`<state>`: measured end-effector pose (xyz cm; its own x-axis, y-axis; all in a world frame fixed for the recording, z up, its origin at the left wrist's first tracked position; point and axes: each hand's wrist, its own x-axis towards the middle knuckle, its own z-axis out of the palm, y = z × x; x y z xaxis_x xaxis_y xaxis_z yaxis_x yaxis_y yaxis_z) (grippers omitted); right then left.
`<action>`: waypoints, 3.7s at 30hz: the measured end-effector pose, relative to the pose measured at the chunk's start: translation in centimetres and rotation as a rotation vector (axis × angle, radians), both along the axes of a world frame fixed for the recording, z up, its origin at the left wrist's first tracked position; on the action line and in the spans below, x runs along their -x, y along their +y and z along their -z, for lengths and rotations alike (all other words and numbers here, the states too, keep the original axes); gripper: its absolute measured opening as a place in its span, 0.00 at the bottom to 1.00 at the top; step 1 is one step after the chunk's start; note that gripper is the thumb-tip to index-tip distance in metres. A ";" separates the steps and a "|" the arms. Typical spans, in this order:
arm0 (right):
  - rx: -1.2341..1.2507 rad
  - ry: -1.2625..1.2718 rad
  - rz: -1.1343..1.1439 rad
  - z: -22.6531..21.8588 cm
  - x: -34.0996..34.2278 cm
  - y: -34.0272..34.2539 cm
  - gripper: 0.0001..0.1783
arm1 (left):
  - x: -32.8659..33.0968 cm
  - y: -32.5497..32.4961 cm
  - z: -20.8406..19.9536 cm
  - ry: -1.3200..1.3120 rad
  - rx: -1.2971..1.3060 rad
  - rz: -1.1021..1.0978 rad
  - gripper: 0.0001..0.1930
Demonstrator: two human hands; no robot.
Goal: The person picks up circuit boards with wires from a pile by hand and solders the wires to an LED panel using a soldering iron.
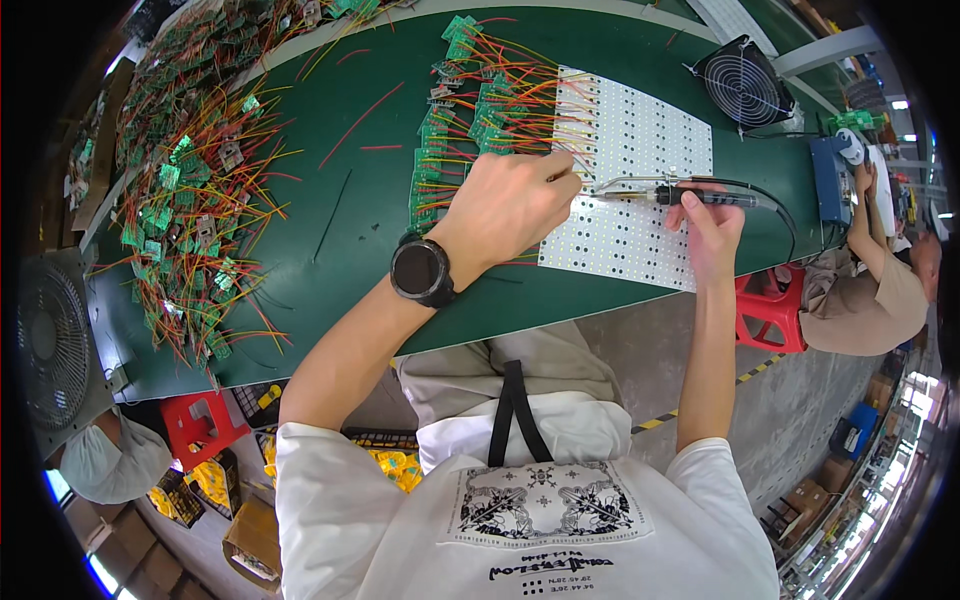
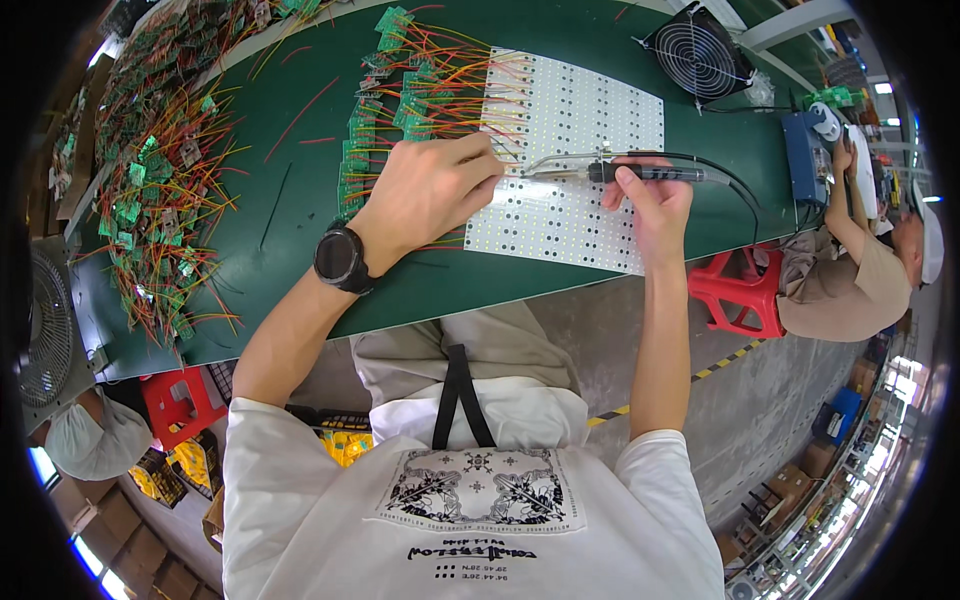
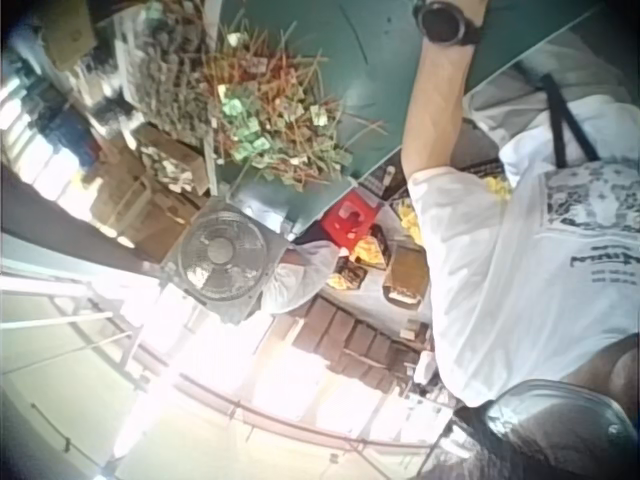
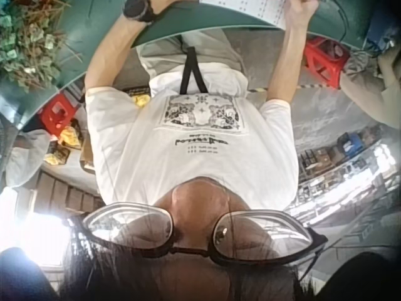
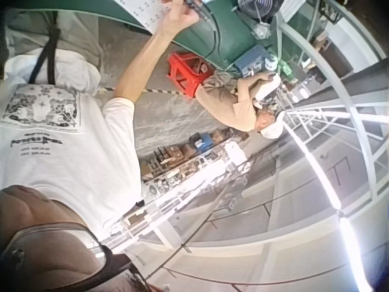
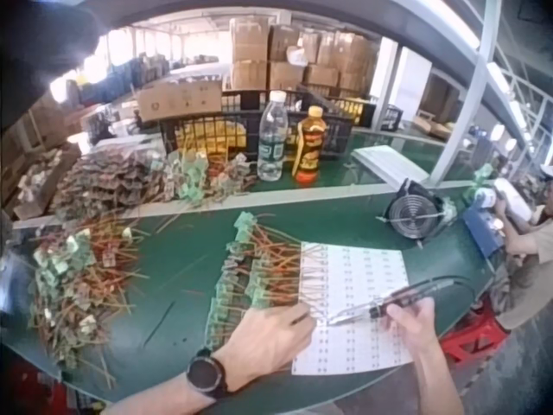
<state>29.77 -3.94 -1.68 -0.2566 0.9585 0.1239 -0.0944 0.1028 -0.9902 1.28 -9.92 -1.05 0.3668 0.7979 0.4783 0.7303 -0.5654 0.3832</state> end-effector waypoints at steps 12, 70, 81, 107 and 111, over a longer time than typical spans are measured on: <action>-0.011 -0.031 -0.029 0.2 -0.3 0.0 0.13 | -0.1 0.0 0.0 0.001 -0.004 -0.009 0.04; 0.077 0.118 0.078 1.7 -0.8 1.5 0.12 | -1.9 -15.9 -14.8 -1.195 -0.212 0.625 0.05; 0.103 0.139 0.091 1.1 -0.7 0.9 0.12 | 17.3 -26.6 -6.8 0.402 0.057 -1.020 0.13; 0.125 0.148 0.094 0.5 -0.3 0.5 0.11 | 16.4 -27.0 -5.2 -0.803 0.468 -0.863 0.07; 0.134 0.135 0.102 0.3 -0.2 0.5 0.12 | 14.5 -26.2 -5.9 -0.442 0.544 -0.884 0.08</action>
